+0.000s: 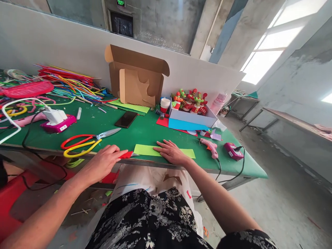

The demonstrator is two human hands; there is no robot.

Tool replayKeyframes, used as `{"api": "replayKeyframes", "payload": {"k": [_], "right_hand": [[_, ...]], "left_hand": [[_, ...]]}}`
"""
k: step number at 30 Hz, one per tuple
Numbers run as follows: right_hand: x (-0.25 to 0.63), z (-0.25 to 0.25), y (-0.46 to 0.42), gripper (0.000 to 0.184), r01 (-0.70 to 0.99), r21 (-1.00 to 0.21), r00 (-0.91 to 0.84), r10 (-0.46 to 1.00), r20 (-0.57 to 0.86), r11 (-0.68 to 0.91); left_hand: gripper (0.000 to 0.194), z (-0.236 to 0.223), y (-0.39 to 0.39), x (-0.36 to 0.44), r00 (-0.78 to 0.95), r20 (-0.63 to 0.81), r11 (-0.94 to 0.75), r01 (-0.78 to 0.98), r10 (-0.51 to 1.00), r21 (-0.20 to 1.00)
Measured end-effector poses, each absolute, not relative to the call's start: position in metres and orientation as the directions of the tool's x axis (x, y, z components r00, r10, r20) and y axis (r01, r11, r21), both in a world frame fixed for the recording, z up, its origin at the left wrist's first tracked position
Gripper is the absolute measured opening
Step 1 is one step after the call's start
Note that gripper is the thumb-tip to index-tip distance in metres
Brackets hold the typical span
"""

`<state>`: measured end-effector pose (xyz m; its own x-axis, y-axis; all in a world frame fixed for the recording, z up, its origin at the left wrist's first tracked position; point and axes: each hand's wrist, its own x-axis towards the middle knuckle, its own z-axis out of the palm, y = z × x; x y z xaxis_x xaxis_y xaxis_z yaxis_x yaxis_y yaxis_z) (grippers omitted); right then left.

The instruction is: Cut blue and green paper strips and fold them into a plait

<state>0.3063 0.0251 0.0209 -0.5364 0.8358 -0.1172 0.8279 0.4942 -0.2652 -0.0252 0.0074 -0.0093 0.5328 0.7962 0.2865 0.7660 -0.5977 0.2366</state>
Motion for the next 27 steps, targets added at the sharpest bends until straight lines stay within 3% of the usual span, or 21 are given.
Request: {"api": "replayKeyframes", "payload": {"k": [27], "right_hand": [[0.309, 0.006, 0.033, 0.045, 0.792, -0.21, -0.592, 0.805, -0.034, 0.574]], "left_hand": [[0.047, -0.005, -0.001, -0.01, 0.568, 0.254, -0.62, 0.744, 0.783, 0.249]]}}
